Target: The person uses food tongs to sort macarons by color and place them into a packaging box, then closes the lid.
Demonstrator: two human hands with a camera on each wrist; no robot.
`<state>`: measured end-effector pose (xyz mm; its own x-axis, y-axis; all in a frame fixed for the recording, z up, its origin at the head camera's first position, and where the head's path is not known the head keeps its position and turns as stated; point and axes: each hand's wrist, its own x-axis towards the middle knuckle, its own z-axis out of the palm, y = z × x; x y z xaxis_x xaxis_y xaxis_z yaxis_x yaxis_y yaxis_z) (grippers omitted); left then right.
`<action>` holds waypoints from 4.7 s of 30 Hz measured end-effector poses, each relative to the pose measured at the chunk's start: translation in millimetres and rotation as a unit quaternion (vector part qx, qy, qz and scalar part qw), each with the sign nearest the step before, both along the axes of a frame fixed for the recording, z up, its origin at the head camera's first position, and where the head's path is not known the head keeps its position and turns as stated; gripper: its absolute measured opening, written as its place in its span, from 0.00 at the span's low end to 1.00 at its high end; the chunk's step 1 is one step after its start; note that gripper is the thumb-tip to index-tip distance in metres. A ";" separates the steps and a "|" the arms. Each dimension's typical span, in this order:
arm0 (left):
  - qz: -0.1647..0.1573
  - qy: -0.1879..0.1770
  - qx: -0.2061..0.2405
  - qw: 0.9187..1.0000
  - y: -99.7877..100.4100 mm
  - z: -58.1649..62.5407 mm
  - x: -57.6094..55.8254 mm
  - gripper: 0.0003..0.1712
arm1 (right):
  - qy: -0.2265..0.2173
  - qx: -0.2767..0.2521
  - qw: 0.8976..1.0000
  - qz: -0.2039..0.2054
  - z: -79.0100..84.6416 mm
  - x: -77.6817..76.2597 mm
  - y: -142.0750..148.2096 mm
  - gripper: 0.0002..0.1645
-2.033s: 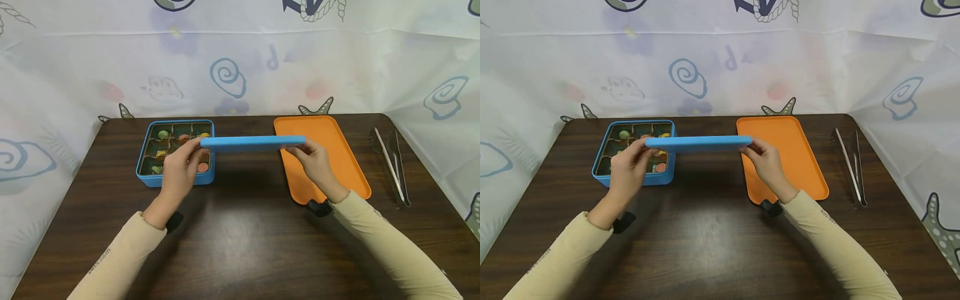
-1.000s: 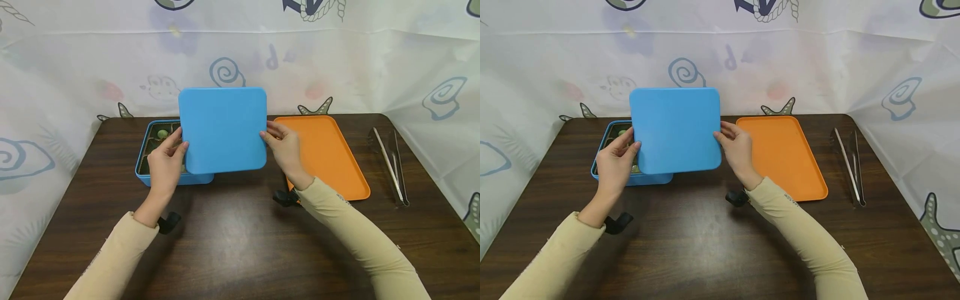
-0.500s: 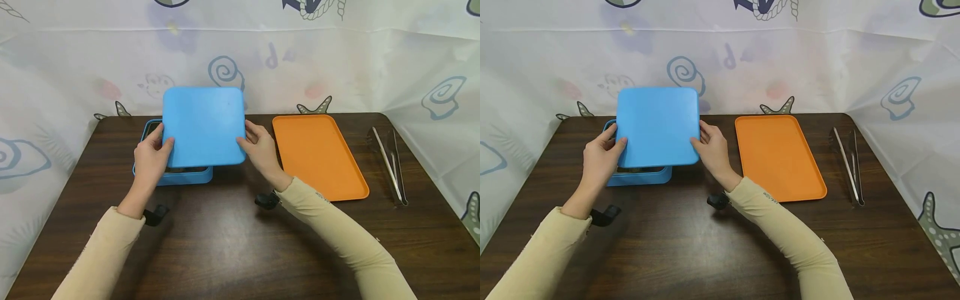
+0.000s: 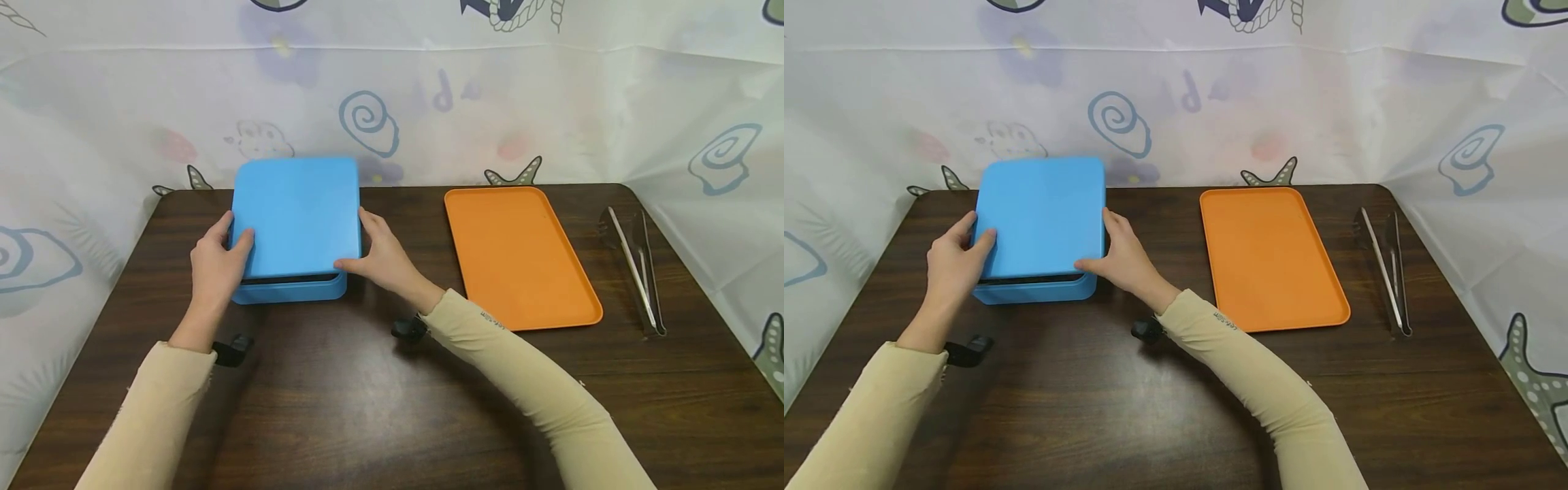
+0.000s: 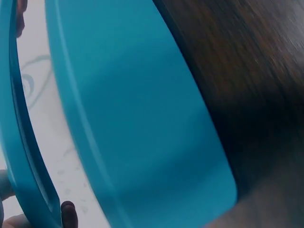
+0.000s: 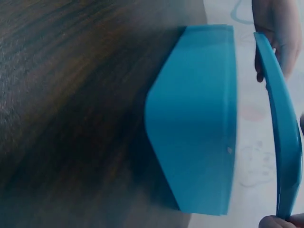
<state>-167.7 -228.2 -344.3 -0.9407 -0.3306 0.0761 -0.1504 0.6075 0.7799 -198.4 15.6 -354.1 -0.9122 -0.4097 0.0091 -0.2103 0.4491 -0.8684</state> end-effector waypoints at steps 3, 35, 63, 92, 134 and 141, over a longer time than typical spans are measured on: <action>0.003 -0.010 -0.008 1.000 -6.0 -3.4 -0.6 0.33 | -0.003 0.026 0.999 0.019 -6.0 0.0 -6.0 0.64; -0.028 -0.071 0.111 0.991 -30.9 -31.8 0.5 0.39 | -0.035 0.049 0.998 0.035 -38.9 0.5 -26.3 0.64; -0.071 -0.046 -0.021 0.996 -37.4 -35.9 1.6 0.36 | -0.009 0.057 0.997 0.058 -40.4 0.3 -20.8 0.60; -0.147 -0.084 -0.249 0.954 -32.9 -30.4 -15.6 0.34 | 0.135 0.284 0.948 0.055 -32.0 -19.7 -34.4 0.42; -0.157 -0.097 -0.277 0.943 -33.5 -30.0 -19.5 0.35 | 0.083 0.228 0.967 0.078 -35.8 -24.8 -31.4 0.44; -0.159 -0.125 -0.294 0.934 -26.3 -15.3 -25.1 0.35 | 0.105 0.214 0.970 0.045 -21.3 -32.1 -13.0 0.45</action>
<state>-192.7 -254.5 -359.6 -0.9968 -0.0014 -0.0796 -0.0223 0.9649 0.2618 -230.5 2.6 -375.4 -0.8686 -0.4955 0.0021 -0.4177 0.7300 -0.5410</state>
